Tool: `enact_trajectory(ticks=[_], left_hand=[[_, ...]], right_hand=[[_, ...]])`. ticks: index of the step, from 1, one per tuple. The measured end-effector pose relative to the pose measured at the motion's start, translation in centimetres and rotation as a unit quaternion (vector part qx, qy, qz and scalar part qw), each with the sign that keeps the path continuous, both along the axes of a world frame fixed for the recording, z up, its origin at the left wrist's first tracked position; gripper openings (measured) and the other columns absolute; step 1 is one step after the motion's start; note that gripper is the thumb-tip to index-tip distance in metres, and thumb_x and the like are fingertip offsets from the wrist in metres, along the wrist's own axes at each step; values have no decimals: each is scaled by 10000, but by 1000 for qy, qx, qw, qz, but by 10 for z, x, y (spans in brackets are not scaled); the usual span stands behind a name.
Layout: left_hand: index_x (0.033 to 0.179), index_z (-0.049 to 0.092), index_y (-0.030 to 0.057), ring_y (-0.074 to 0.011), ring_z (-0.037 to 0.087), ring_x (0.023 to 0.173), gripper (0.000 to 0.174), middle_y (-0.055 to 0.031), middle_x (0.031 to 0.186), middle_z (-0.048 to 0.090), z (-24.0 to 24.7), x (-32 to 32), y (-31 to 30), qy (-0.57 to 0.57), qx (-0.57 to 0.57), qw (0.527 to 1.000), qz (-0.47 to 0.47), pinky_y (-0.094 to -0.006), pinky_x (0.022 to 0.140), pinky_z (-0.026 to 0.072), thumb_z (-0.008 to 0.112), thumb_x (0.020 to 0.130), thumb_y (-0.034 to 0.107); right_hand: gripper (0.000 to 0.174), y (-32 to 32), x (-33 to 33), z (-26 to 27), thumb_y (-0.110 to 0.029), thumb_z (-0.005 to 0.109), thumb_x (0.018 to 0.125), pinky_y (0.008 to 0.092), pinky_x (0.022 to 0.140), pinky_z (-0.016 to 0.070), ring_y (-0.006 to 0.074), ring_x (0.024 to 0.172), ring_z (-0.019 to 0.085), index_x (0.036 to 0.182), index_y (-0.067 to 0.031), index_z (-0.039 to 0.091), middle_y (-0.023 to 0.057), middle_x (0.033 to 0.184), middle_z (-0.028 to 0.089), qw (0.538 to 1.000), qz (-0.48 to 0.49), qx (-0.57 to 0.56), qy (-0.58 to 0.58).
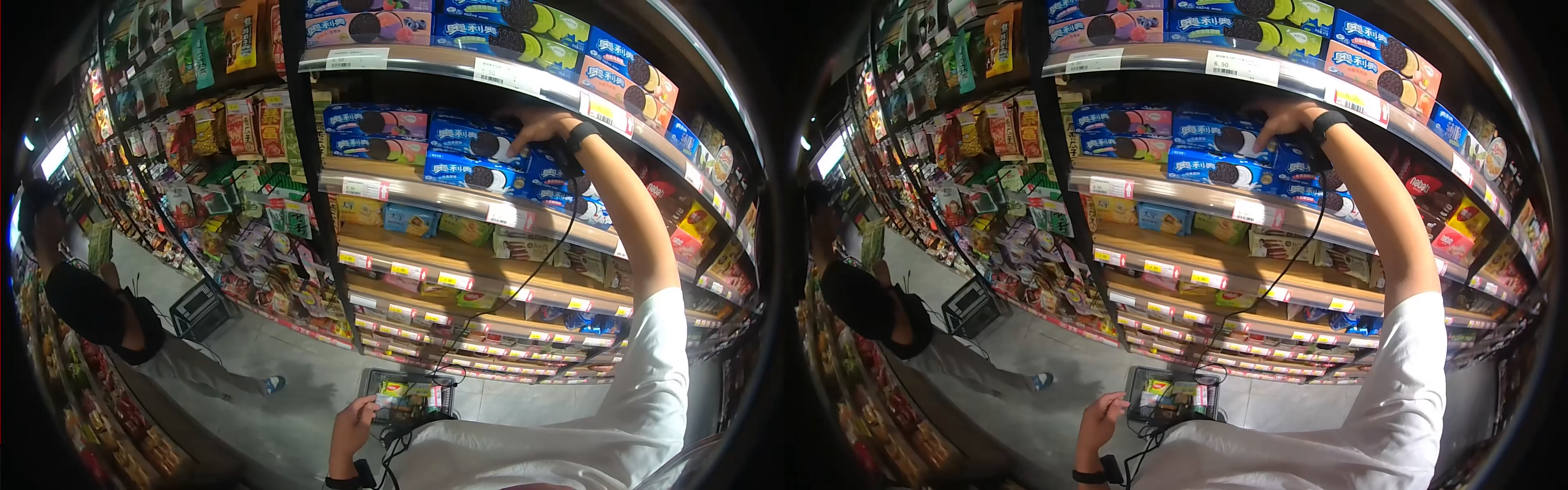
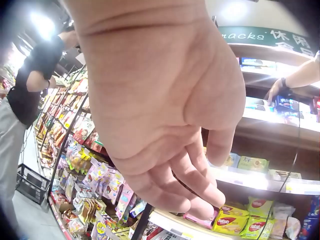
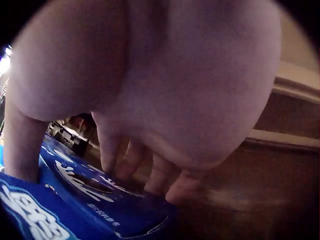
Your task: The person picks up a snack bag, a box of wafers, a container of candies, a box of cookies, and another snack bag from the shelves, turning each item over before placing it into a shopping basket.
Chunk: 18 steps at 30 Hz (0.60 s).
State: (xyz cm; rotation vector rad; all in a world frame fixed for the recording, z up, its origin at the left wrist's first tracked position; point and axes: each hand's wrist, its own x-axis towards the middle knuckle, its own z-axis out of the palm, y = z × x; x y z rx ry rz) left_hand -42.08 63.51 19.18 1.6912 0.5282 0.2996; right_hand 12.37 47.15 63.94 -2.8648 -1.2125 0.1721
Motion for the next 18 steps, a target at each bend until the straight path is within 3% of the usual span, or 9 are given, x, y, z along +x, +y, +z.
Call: enact_trajectory(ticks=[5, 8, 15, 18], left_hand=[[1286, 702, -25, -175, 726, 878, 351, -135, 1013, 808, 21, 6, -1, 48, 3, 999, -1, -307, 817, 557, 596, 1030, 191], [1288, 702, -22, -174, 732, 892, 353, -131, 1012, 808, 17, 5, -2, 52, -1, 999, -4, -306, 817, 557, 588, 1030, 190], [1285, 702, -18, -164, 722, 882, 331, -128, 1013, 804, 13, -2, -4, 41, -4, 999, -1, -303, 818, 566, 572, 1038, 161], [1291, 689, -34, -166, 729, 894, 309, -134, 1037, 797, 8, -4, -5, 37, 3, 999, -13, -297, 824, 569, 565, 1063, 134]], right_hand=[[1094, -6, -36, 6, -326, 899, 745, 427, 1175, 449, 337, 1441, 506, 1672, -184, 337, 216, 1612, 477, 989, -66, 43, 125], [1189, -3, -62, 12, -364, 938, 719, 428, 1223, 394, 350, 1489, 451, 1686, -141, 284, 241, 1643, 426, 985, -93, 65, 134], [1527, -19, -58, 2, -550, 1015, 558, 448, 1307, 229, 403, 1595, 258, 1703, -58, 133, 317, 1702, 254, 995, 53, -2, 79], [1518, -29, -51, -2, -591, 1000, 568, 460, 1309, 225, 399, 1602, 237, 1700, -52, 144, 319, 1705, 239, 998, 2, -2, 67]])
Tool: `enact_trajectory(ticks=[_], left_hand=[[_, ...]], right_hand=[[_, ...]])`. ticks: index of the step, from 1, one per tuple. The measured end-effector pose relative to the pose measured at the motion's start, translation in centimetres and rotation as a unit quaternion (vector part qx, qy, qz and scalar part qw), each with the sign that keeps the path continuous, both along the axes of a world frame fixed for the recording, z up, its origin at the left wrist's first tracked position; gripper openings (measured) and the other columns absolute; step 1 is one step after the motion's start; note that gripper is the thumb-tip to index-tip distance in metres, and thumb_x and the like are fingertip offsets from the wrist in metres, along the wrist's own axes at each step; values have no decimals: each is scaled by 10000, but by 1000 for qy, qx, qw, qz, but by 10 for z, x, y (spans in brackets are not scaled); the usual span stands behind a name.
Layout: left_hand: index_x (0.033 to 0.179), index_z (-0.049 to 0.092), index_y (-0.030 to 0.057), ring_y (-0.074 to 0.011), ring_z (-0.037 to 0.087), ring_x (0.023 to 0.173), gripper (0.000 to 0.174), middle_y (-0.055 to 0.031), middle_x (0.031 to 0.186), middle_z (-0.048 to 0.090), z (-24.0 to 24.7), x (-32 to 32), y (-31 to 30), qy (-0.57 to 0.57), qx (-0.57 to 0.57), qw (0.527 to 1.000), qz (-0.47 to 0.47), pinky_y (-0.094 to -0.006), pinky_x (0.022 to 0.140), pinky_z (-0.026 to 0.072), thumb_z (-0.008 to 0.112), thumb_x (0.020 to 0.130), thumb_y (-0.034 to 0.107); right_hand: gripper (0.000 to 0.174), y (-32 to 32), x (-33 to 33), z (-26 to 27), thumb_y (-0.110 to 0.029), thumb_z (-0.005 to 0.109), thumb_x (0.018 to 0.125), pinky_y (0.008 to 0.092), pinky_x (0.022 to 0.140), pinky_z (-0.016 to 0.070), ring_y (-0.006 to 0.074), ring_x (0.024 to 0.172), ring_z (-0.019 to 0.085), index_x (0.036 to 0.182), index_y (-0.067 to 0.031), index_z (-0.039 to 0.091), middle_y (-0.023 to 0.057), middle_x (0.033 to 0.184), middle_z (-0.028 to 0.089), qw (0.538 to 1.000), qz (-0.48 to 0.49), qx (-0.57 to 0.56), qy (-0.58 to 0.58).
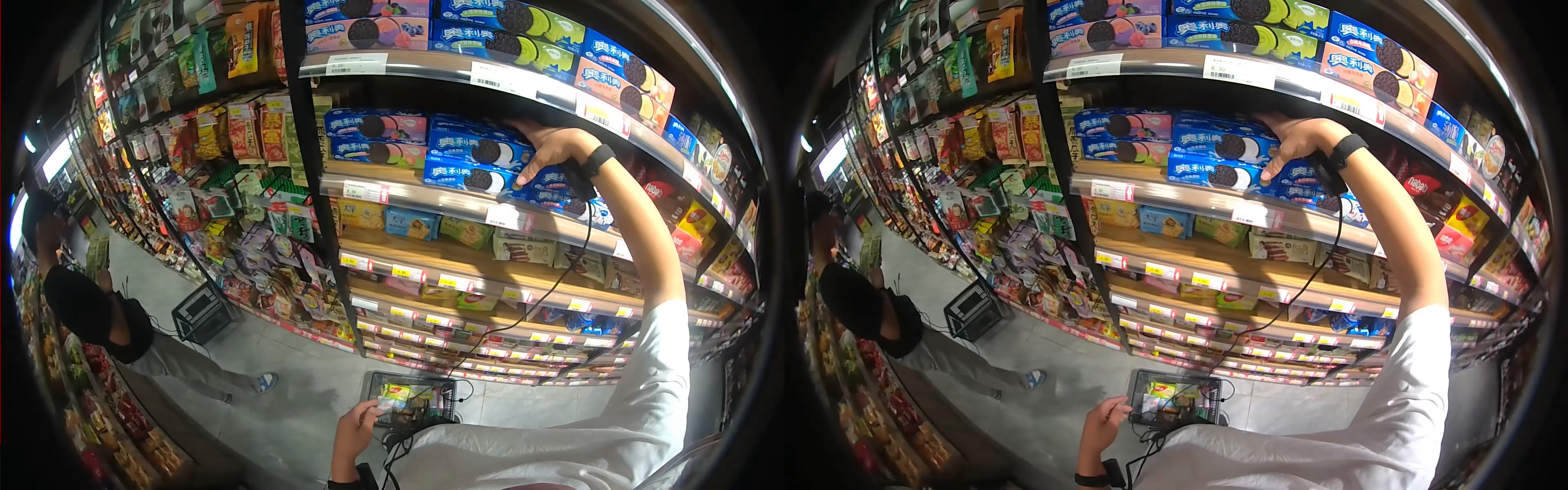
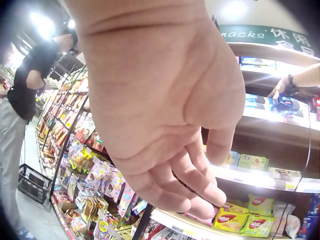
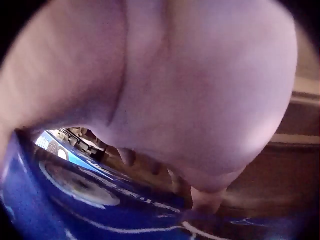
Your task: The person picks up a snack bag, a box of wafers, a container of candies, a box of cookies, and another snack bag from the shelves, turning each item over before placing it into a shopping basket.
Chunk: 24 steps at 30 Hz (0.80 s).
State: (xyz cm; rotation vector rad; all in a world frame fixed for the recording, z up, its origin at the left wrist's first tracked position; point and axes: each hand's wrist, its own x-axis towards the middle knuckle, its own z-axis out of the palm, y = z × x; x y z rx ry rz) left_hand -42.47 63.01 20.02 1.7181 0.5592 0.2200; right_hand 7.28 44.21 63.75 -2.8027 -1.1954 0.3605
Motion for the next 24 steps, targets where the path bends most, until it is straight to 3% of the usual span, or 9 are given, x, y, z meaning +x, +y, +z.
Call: enact_trajectory(ticks=[3, 6, 10, 11, 17, 20, 24], left_hand=[[1297, 683, -33, -159, 720, 894, 310, -130, 1046, 794, -2, 2, -2, 0, -11, 1000, -2, -297, 832, 568, 564, 1066, 135], [1298, 686, -22, -144, 703, 884, 311, -111, 1033, 794, -3, 6, -7, -12, -29, 1000, -3, -295, 832, 564, 575, 1061, 145], [1291, 698, -2, -126, 691, 874, 305, -90, 995, 797, -24, 13, -11, -69, -19, 997, -17, -288, 825, 556, 598, 1041, 139], [1290, 697, -5, -123, 691, 878, 303, -92, 991, 797, -27, 16, -13, -88, -11, 996, -27, -288, 827, 555, 603, 1041, 140], [1268, 702, -22, -119, 703, 898, 285, -112, 1027, 801, -13, 32, -23, -58, -14, 998, -24, -285, 825, 554, 609, 1043, 127], [1261, 708, -16, -124, 708, 898, 277, -123, 1044, 801, -14, 33, -28, -70, -41, 997, -17, -287, 817, 556, 600, 1048, 122], [1282, 698, 10, -133, 703, 866, 262, -108, 1023, 792, -15, 32, -29, -58, 35, 998, -15, -291, 800, 560, 588, 1070, 118]], right_hand=[[1509, -13, 7, -7, -635, 979, 586, 470, 1307, 229, 403, 1600, 238, 1697, -41, 148, 322, 1705, 231, 998, -16, 57, 5], [1479, -37, 18, -14, -704, 933, 628, 435, 1285, 291, 399, 1585, 279, 1689, -19, 162, 330, 1695, 248, 996, 60, 53, -38], [1365, -54, 14, -20, -585, 977, 633, 433, 1283, 304, 395, 1554, 338, 1654, -10, 278, 276, 1674, 329, 990, 97, 74, -74], [1305, -58, 13, -23, -515, 994, 634, 434, 1278, 318, 389, 1538, 365, 1632, -4, 325, 259, 1659, 359, 989, 82, 102, -67], [1285, -68, 16, -24, -479, 1001, 645, 425, 1268, 335, 386, 1531, 386, 1637, -18, 327, 274, 1644, 393, 986, 82, 123, -79], [1274, -69, 7, -15, -472, 1001, 649, 420, 1266, 337, 384, 1535, 387, 1633, -14, 335, 281, 1632, 420, 995, 18, 95, -33], [1293, -72, 43, -20, -538, 983, 650, 437, 1281, 312, 385, 1547, 371, 1642, -27, 331, 270, 1639, 422, 996, 16, 66, -59]])
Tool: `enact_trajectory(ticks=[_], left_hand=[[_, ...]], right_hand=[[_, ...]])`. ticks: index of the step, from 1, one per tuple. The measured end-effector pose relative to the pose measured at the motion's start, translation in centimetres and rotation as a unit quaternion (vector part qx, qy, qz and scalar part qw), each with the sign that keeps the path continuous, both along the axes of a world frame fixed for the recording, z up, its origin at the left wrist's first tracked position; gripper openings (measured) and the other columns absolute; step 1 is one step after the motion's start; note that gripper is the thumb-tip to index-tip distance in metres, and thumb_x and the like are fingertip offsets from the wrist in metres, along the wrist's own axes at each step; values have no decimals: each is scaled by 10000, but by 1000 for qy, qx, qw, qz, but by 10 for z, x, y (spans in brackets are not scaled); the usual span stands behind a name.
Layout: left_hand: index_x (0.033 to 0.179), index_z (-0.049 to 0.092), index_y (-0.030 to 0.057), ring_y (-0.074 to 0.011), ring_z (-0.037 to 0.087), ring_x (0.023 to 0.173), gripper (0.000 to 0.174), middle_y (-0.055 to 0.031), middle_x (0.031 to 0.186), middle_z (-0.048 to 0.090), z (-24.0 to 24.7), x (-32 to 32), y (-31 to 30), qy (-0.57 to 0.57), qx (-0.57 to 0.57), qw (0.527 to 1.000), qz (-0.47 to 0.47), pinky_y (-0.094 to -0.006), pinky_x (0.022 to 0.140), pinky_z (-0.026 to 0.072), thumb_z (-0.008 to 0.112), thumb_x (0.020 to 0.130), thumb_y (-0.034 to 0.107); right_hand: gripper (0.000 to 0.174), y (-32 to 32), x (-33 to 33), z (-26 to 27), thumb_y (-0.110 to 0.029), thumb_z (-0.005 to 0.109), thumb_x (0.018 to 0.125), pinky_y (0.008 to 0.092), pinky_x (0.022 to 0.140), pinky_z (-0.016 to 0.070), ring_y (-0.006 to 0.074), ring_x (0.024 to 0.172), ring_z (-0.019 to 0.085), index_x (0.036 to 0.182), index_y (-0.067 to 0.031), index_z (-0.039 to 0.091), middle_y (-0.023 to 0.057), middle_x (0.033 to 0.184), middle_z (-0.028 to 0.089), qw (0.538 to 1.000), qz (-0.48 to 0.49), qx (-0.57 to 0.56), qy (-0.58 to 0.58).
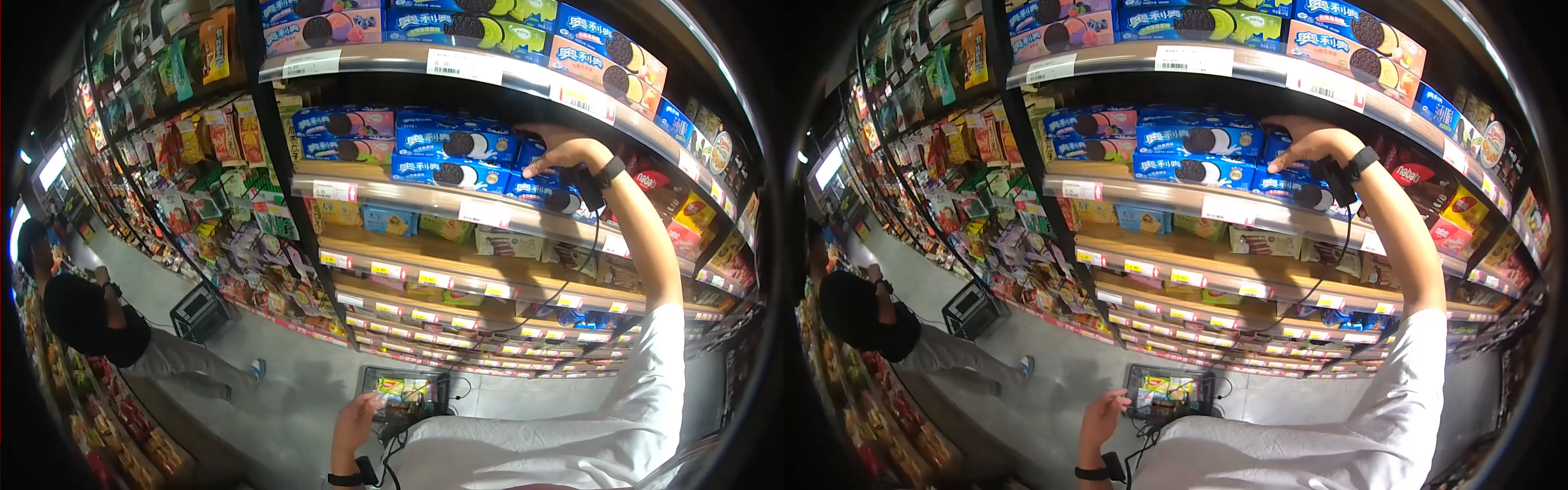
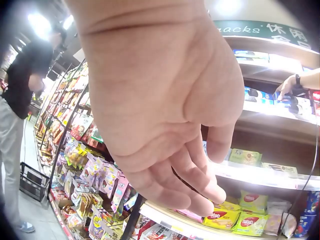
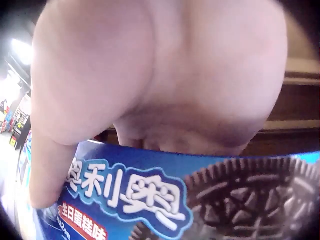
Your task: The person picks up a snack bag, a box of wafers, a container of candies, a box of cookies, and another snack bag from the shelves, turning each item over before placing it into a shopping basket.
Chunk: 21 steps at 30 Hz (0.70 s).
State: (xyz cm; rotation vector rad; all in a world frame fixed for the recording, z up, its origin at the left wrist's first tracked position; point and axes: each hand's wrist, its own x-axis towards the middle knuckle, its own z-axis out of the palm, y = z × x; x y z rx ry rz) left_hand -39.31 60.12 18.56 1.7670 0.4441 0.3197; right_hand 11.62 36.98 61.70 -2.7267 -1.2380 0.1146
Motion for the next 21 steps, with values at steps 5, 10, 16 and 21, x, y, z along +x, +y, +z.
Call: enact_trajectory(ticks=[5, 10, 16, 21], left_hand=[[1315, 671, 19, -128, 691, 846, 256, -85, 1028, 782, -4, 0, -2, -5, 13, 1000, -10, -288, 795, 560, 582, 1096, 116], [1320, 668, -10, -129, 696, 865, 283, -88, 1037, 783, 6, -1, -6, -3, -4, 1000, 2, -283, 809, 558, 566, 1110, 150], [1313, 676, -8, -138, 695, 886, 298, -94, 1033, 777, 6, -8, -5, -11, -29, 999, 31, -282, 826, 554, 559, 1120, 188], [1305, 682, -6, -128, 681, 866, 280, -82, 1018, 785, 3, -13, -2, -15, -48, 998, 40, -277, 801, 551, 578, 1096, 148]], right_hand=[[1354, 17, 13, -6, -721, 900, 651, 471, 1305, 258, 388, 1581, 307, 1662, -47, 304, 273, 1670, 368, 999, -1, 14, -29], [1232, 38, 30, -9, -656, 886, 724, 468, 1286, 292, 386, 1562, 342, 1655, -61, 342, 276, 1659, 386, 999, 0, 32, -34], [1164, 47, 25, -3, -648, 869, 758, 465, 1259, 336, 379, 1530, 395, 1629, -43, 389, 262, 1635, 425, 999, 35, 16, -13], [1262, 36, 31, -3, -907, 674, 756, 527, 1265, 316, 410, 1546, 365, 1642, -61, 370, 280, 1649, 393, 999, 39, 27, 3]])
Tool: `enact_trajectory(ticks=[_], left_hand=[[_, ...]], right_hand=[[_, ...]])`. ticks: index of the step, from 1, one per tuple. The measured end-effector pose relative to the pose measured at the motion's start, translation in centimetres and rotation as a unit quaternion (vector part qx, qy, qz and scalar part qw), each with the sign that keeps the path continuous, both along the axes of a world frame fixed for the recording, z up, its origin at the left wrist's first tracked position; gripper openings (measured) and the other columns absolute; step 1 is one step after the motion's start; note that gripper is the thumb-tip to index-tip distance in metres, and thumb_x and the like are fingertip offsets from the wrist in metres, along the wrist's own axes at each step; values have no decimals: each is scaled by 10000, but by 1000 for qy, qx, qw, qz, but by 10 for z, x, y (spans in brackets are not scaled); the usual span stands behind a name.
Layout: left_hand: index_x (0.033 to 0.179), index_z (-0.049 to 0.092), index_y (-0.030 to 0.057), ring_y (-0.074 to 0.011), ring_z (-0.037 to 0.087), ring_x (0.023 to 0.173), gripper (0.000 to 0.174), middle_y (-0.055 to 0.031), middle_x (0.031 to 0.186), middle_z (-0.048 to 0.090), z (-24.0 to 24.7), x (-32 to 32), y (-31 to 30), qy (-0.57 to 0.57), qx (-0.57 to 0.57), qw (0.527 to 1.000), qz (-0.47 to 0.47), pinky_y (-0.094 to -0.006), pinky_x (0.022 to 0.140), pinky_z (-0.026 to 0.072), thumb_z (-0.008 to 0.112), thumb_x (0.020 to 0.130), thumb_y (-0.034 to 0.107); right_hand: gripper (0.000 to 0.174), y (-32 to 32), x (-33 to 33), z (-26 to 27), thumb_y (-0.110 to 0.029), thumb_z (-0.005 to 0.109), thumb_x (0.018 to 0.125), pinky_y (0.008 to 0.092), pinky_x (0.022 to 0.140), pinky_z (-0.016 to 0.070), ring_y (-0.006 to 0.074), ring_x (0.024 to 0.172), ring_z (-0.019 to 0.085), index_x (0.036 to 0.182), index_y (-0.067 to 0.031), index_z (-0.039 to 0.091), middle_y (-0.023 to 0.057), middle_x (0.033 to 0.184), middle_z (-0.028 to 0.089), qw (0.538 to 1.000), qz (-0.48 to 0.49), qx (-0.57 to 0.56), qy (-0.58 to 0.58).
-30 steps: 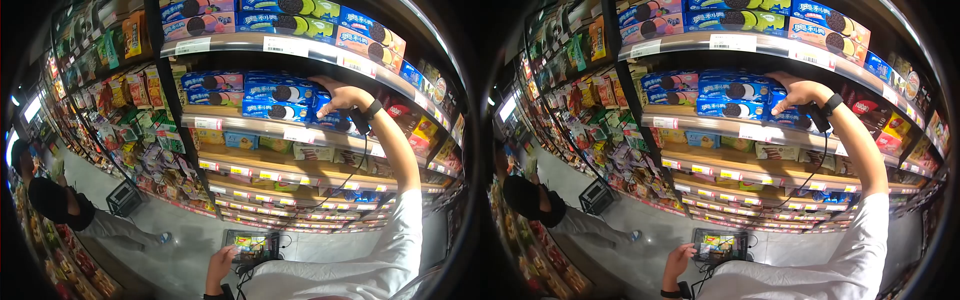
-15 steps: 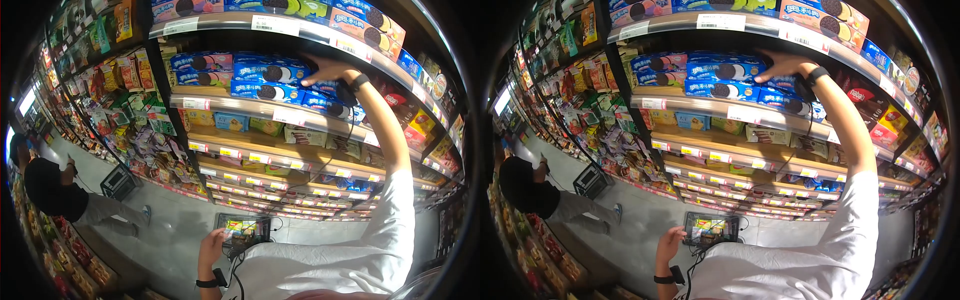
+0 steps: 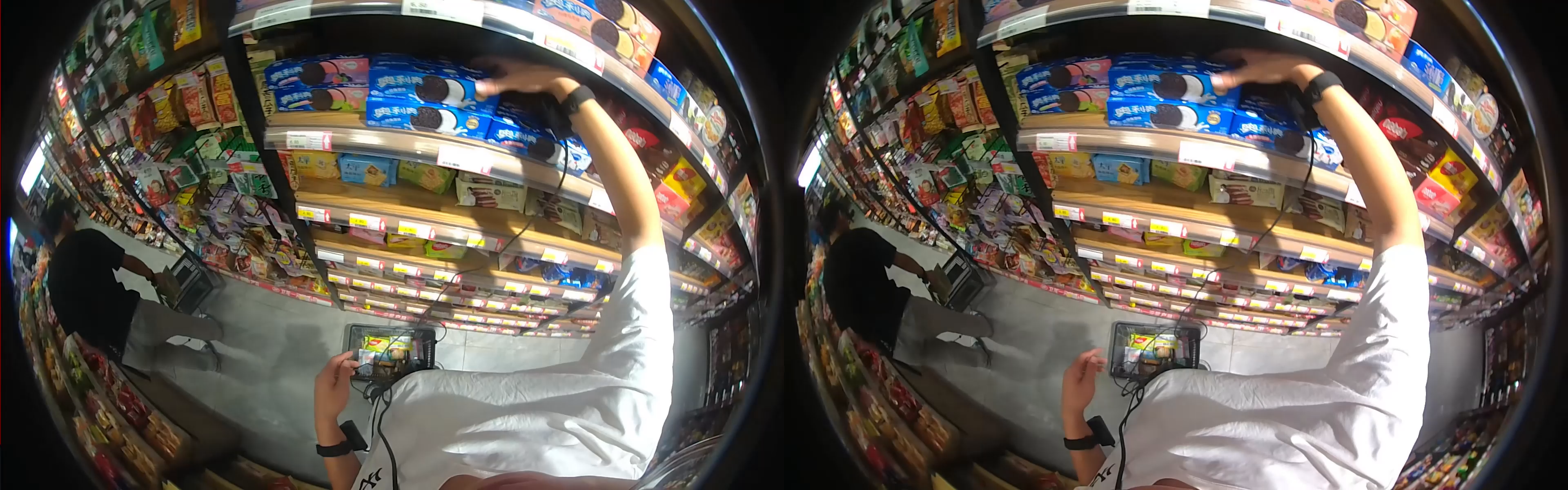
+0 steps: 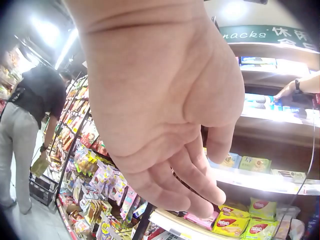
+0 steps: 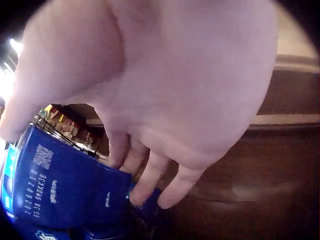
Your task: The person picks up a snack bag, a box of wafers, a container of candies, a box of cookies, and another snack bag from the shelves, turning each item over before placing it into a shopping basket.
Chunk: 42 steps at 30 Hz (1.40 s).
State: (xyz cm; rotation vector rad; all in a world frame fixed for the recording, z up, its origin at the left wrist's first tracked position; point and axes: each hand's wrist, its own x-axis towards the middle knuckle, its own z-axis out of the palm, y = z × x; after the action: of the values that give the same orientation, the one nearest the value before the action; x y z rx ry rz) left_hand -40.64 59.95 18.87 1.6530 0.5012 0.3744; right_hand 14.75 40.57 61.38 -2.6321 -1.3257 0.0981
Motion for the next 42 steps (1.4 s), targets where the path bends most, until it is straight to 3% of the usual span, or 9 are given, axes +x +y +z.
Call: enact_trajectory(ticks=[3, 6, 9, 10, 14, 17, 24, 36, 42], left_hand=[[1297, 682, -19, -119, 664, 859, 284, -80, 1024, 778, 10, 0, 3, 1, -9, 1000, 2, -274, 792, 543, 577, 1099, 154], [1269, 693, -32, -112, 646, 853, 284, -71, 1001, 760, 16, 2, 7, 7, -11, 1000, 0, -271, 783, 530, 583, 1099, 168], [1260, 692, -43, -119, 651, 878, 291, -71, 994, 749, 18, 2, 8, 12, -4, 1000, -3, -282, 809, 536, 574, 1106, 174], [1275, 682, -45, -127, 667, 906, 298, -81, 1012, 755, 16, 1, 10, 19, 6, 1000, -9, -295, 840, 552, 559, 1113, 173], [1299, 673, -40, -136, 680, 930, 303, -88, 1027, 759, 15, 7, 10, 26, 7, 999, -22, -303, 875, 565, 540, 1119, 164], [1236, 710, -48, -103, 621, 844, 320, -36, 931, 716, 18, 15, 6, 5, -15, 1000, 0, -264, 776, 509, 609, 1100, 223], [1304, 680, -41, -108, 656, 908, 347, -54, 998, 759, 17, 22, 4, 20, -18, 999, -22, -277, 846, 539, 598, 1109, 234], [1335, 655, -29, -161, 671, 961, 316, -106, 1092, 735, 23, 17, 2, 41, -9, 999, -24, -314, 892, 546, 542, 1123, 175], [1324, 654, -32, -168, 678, 964, 313, -108, 1089, 734, 15, 15, 7, 28, -4, 999, -31, -319, 891, 551, 537, 1125, 180]], right_hand=[[1096, -17, 8, 7, -870, 586, 870, 486, 1257, 319, 369, 1531, 391, 1645, -118, 404, 224, 1660, 416, 981, -80, 86, 156], [973, -38, 10, -3, -810, 591, 917, 463, 1236, 344, 348, 1486, 461, 1600, -124, 490, 179, 1624, 490, 992, -107, 34, 59], [874, -45, 3, 4, -762, 624, 927, 416, 1212, 379, 300, 1455, 502, 1531, -131, 585, 124, 1586, 548, 962, -146, -225, 44], [859, -49, -17, 4, -742, 672, 906, 432, 1213, 355, 311, 1437, 517, 1507, -131, 615, 131, 1547, 590, 968, -180, -153, 82], [812, -64, 4, -11, -660, 777, 860, 405, 968, 544, 217, 1209, 635, 1455, -122, 654, 105, 1387, 681, 971, -198, -83, 105], [730, -65, 7, -12, -579, 813, 860, 390, 836, 567, 203, 1051, 666, 1391, -99, 670, 88, 1253, 716, 980, -153, -73, 107], [593, -62, 3, -25, -376, 879, 798, 369, 893, 536, 247, 1000, 654, 1244, -75, 631, 120, 1085, 688, 992, -120, -20, -32], [609, -75, -10, 1, -235, 873, 872, 399, 1125, 490, 289, 1300, 631, 1402, -88, 610, 148, 1364, 679, 976, -11, 139, -167], [617, -81, -51, 2, -361, 915, 821, 381, 1089, 498, 263, 1201, 668, 1306, -73, 667, 129, 1253, 715, 993, 35, 87, -74]])
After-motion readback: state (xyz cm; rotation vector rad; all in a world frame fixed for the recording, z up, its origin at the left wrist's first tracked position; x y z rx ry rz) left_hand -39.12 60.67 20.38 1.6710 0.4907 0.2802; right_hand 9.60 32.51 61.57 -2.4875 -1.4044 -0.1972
